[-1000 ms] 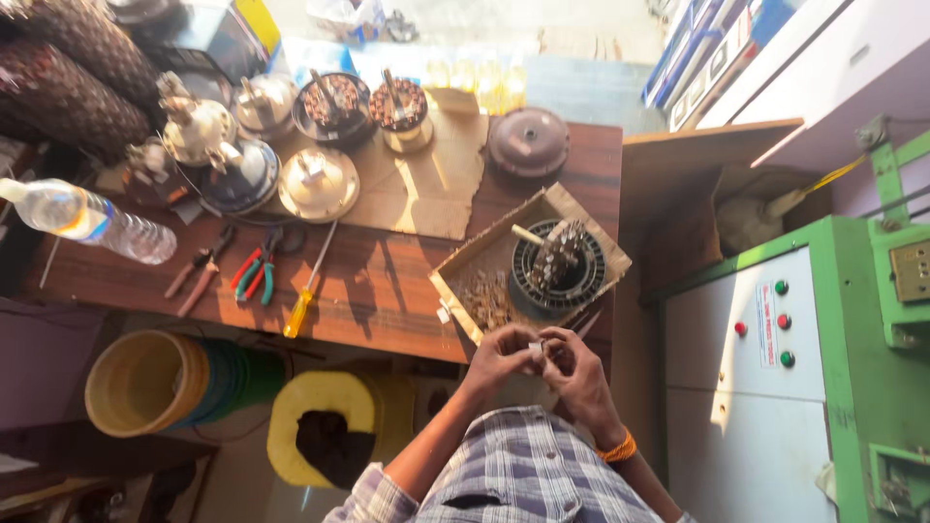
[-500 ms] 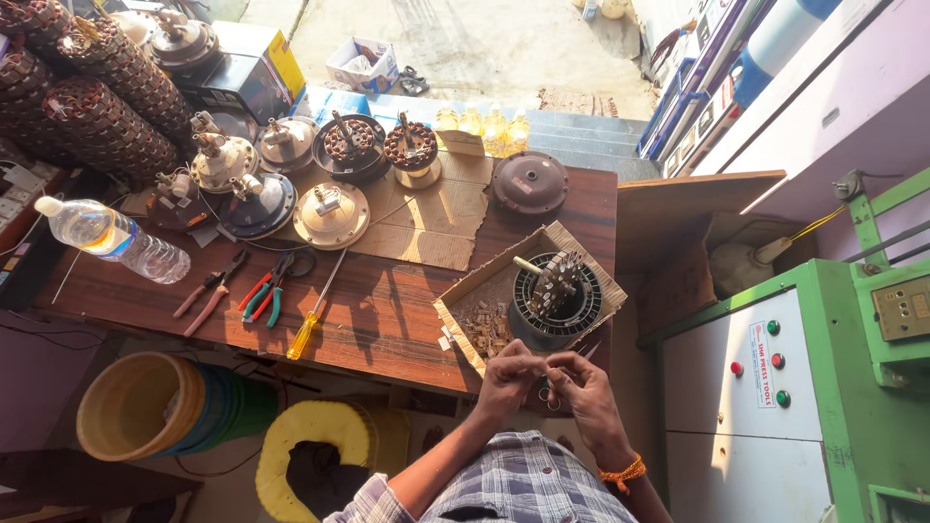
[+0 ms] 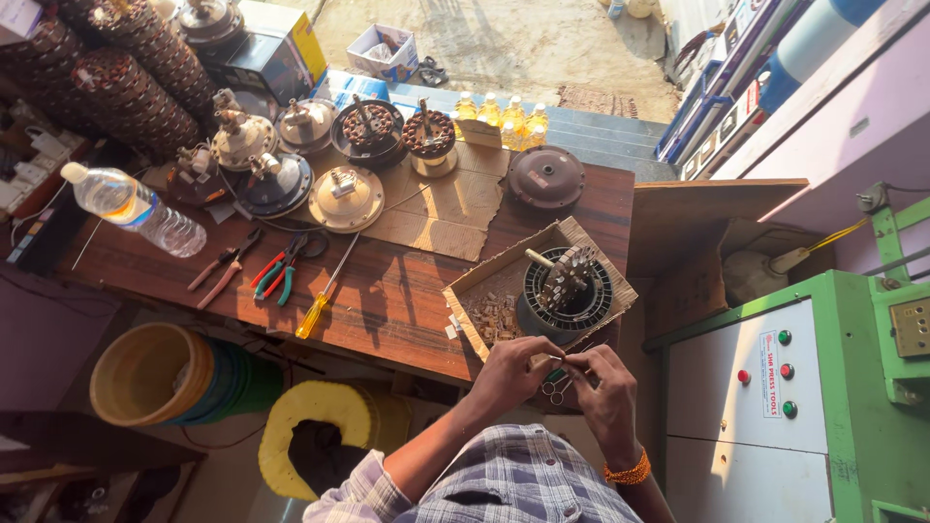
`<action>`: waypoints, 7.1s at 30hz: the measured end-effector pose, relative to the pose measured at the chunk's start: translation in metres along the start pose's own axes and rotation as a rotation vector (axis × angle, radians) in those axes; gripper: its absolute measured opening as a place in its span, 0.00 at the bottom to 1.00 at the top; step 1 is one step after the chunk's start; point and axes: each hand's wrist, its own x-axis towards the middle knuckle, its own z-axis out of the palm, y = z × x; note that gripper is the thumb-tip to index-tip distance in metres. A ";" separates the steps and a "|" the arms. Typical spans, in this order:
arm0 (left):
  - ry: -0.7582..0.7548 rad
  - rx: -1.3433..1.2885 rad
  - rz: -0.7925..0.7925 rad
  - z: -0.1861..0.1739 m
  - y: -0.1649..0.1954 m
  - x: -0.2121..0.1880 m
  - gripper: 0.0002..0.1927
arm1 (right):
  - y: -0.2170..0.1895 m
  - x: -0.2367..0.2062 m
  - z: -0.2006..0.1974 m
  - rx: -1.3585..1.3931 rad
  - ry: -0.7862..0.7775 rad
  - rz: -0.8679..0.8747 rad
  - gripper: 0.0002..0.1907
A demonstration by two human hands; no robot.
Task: The person cuts small white insulating sleeves with scissors and inserts them into slots on a motor stator. The person repeats this process multiple times, handling the sleeves and stator by hand while working at a bench.
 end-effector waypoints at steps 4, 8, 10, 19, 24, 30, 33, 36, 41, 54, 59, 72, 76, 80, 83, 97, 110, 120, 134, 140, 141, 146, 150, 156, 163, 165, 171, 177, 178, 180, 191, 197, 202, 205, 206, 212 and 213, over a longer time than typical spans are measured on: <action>-0.064 0.010 -0.069 0.006 -0.019 -0.001 0.07 | 0.010 0.000 0.001 0.133 -0.045 0.097 0.06; -0.059 -0.091 -0.083 0.012 -0.034 -0.004 0.07 | 0.020 0.000 0.000 0.473 -0.212 0.312 0.09; -0.052 -0.148 -0.097 0.014 -0.036 -0.004 0.08 | 0.020 0.000 0.003 0.617 -0.227 0.401 0.09; 0.146 -0.103 -0.077 0.043 -0.031 0.010 0.11 | 0.015 0.001 0.019 0.378 0.081 -0.004 0.04; 0.183 -0.098 -0.131 0.054 -0.028 0.013 0.13 | 0.011 -0.002 0.025 0.184 0.140 0.054 0.02; 0.244 -0.455 -0.404 0.031 -0.037 0.013 0.10 | -0.002 -0.010 -0.018 0.242 0.328 -0.077 0.01; 0.160 -0.396 -0.371 0.026 -0.040 0.011 0.09 | 0.009 -0.005 -0.037 0.704 0.363 0.022 0.03; -0.036 -0.300 -0.114 0.031 -0.036 0.011 0.10 | 0.030 -0.001 -0.038 1.036 0.278 0.169 0.03; -0.198 -0.297 -0.228 0.032 -0.022 0.014 0.12 | 0.050 -0.004 -0.030 0.972 0.119 0.188 0.04; 0.073 0.034 0.053 0.057 -0.025 0.006 0.11 | 0.014 -0.003 -0.021 0.146 0.125 0.128 0.08; 0.103 0.159 0.028 0.051 -0.029 0.002 0.11 | 0.009 -0.009 -0.014 0.164 0.072 0.146 0.11; 0.097 0.210 -0.039 0.060 -0.047 -0.005 0.09 | 0.008 -0.015 -0.003 0.427 0.079 0.398 0.09; 0.169 0.100 -0.139 0.041 -0.037 -0.004 0.07 | 0.015 -0.024 -0.017 0.746 0.047 0.503 0.09; 0.136 0.179 0.073 0.020 -0.014 -0.006 0.14 | 0.037 -0.018 -0.022 1.062 -0.021 0.719 0.11; 0.062 0.292 0.427 0.009 -0.002 -0.001 0.20 | 0.048 -0.012 -0.017 1.282 -0.063 0.748 0.14; 0.140 -0.137 0.157 0.028 0.019 0.010 0.11 | -0.007 -0.012 -0.031 0.470 0.079 0.129 0.12; -0.077 -0.294 0.047 0.026 0.016 -0.015 0.06 | 0.017 -0.037 -0.034 0.557 -0.021 -0.042 0.04; 0.017 -0.527 -0.159 0.035 0.032 -0.039 0.05 | 0.027 -0.029 -0.045 0.328 -0.016 -0.402 0.04; 0.222 -0.012 0.283 0.034 0.020 -0.039 0.12 | -0.006 -0.038 -0.038 0.629 -0.036 0.201 0.07; 0.213 0.039 0.329 0.033 0.013 -0.037 0.13 | -0.016 -0.039 -0.031 0.608 -0.008 0.251 0.07; 0.219 0.048 0.332 0.033 0.012 -0.037 0.13 | -0.016 -0.039 -0.030 0.596 -0.001 0.247 0.07; 0.208 0.020 0.242 0.035 0.008 -0.037 0.13 | -0.013 -0.039 -0.020 0.604 0.039 0.221 0.07; 0.244 0.095 0.284 0.037 0.004 -0.036 0.12 | -0.008 -0.039 -0.013 0.574 0.049 0.228 0.06; 0.252 0.104 0.278 0.039 -0.002 -0.034 0.10 | -0.003 -0.040 -0.003 0.653 0.060 0.283 0.06; 0.237 0.140 0.263 0.041 -0.006 -0.033 0.10 | 0.004 -0.038 0.004 0.638 0.072 0.259 0.06; 0.247 0.138 0.251 0.043 -0.003 -0.031 0.10 | 0.005 -0.037 0.005 0.606 0.078 0.248 0.06; 0.265 0.065 0.153 0.045 0.014 -0.021 0.09 | 0.006 -0.036 0.004 0.657 0.119 0.252 0.07; 0.173 -0.240 -0.119 0.034 0.032 -0.020 0.09 | 0.004 -0.035 -0.003 0.475 0.156 0.089 0.05; 0.177 -0.313 -0.148 0.032 0.034 -0.020 0.08 | 0.004 -0.034 -0.005 0.443 0.131 0.085 0.04; 0.174 -0.303 -0.121 0.029 0.035 -0.021 0.08 | 0.005 -0.029 -0.010 0.525 0.068 0.160 0.05; -0.017 -0.497 -0.095 0.030 0.004 -0.020 0.07 | 0.004 -0.029 -0.023 1.208 -0.178 0.360 0.15; -0.002 -1.055 -0.363 0.043 -0.003 -0.027 0.08 | 0.006 -0.024 -0.029 1.100 -0.223 0.203 0.14; 0.002 -0.653 -0.160 0.033 0.006 -0.025 0.06 | 0.002 -0.030 -0.019 1.179 -0.140 0.334 0.14; -0.023 -0.323 0.023 0.017 0.007 -0.025 0.06 | -0.003 -0.034 -0.012 1.324 -0.151 0.431 0.13; -0.026 -0.203 0.076 0.014 0.007 -0.025 0.07 | -0.004 -0.035 -0.011 1.354 -0.165 0.462 0.13; 0.048 -0.956 -0.401 0.024 0.007 -0.021 0.06 | -0.011 -0.021 -0.019 1.310 -0.267 0.367 0.14; 0.060 -0.851 -0.327 0.027 0.009 -0.022 0.05 | -0.011 -0.019 -0.022 1.210 -0.267 0.295 0.14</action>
